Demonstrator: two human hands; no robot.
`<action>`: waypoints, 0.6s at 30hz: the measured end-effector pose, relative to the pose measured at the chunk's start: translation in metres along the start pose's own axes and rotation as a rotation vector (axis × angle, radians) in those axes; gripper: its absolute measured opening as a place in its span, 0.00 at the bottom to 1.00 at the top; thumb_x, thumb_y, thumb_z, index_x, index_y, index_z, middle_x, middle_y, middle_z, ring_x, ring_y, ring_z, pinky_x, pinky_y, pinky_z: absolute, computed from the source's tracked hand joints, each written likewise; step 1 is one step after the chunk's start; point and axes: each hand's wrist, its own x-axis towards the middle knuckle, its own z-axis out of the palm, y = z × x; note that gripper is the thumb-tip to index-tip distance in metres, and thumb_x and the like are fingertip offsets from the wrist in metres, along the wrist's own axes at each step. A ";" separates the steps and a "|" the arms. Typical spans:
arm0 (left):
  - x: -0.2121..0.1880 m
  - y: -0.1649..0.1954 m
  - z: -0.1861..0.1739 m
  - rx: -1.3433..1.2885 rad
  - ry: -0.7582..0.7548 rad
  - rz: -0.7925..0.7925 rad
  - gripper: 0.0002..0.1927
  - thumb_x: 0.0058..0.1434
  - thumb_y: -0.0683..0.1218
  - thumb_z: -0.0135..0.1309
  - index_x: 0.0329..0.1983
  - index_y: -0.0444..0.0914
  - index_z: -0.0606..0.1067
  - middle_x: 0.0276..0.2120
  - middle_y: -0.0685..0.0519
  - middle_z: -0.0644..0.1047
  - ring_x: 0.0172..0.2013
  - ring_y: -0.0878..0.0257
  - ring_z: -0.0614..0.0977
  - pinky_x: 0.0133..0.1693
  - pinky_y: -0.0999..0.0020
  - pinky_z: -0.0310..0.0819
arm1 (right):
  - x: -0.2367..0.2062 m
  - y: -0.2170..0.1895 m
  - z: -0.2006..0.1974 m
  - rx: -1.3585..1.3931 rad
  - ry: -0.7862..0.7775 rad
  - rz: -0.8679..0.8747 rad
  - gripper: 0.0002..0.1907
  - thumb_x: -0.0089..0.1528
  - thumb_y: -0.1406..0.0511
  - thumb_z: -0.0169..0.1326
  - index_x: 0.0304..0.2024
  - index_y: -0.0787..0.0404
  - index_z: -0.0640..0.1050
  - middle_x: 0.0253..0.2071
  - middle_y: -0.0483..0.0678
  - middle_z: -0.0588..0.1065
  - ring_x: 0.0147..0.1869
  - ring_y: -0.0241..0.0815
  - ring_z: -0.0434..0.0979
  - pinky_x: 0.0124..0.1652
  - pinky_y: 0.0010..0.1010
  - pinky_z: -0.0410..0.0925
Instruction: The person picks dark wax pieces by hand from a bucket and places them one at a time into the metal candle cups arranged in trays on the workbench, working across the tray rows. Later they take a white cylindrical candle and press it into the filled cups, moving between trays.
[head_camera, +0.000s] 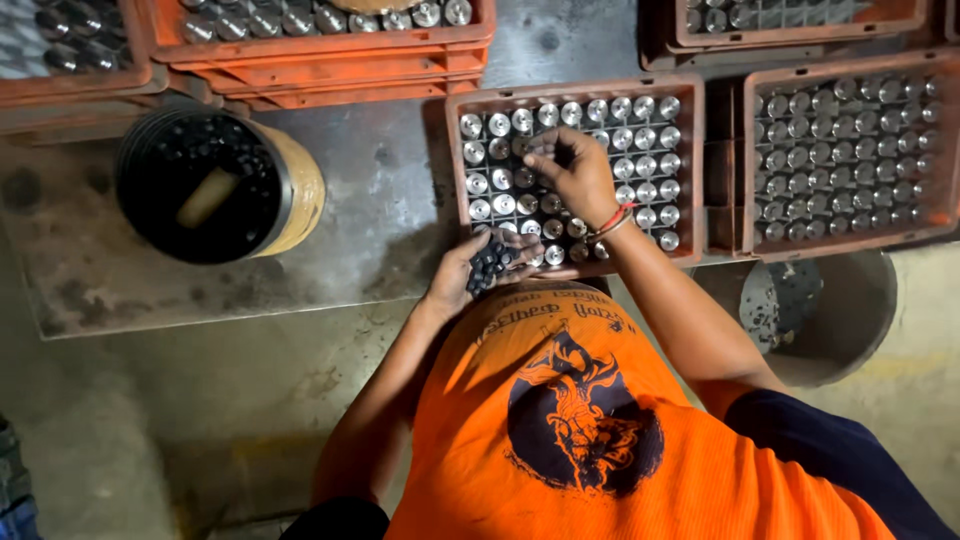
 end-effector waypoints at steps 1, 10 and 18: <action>-0.001 0.002 0.003 -0.008 -0.028 0.024 0.23 0.74 0.55 0.36 0.53 0.33 0.73 0.61 0.39 0.73 0.66 0.46 0.72 0.64 0.50 0.69 | -0.002 0.000 0.003 0.014 -0.012 0.008 0.09 0.63 0.70 0.64 0.46 0.65 0.81 0.39 0.45 0.81 0.42 0.30 0.78 0.43 0.22 0.72; -0.011 0.008 0.027 -0.296 -0.168 0.185 0.25 0.76 0.57 0.34 0.60 0.35 0.72 0.69 0.38 0.67 0.72 0.43 0.64 0.70 0.46 0.62 | -0.026 0.009 -0.007 -0.011 -0.006 0.033 0.10 0.63 0.69 0.63 0.46 0.66 0.80 0.40 0.46 0.81 0.43 0.30 0.79 0.44 0.23 0.73; 0.002 -0.008 0.007 -0.053 -0.163 0.134 0.24 0.79 0.59 0.40 0.52 0.34 0.74 0.47 0.42 0.79 0.44 0.57 0.80 0.40 0.66 0.74 | -0.022 0.007 -0.022 -0.162 0.097 0.284 0.10 0.62 0.67 0.64 0.45 0.64 0.80 0.35 0.49 0.81 0.30 0.42 0.77 0.32 0.31 0.69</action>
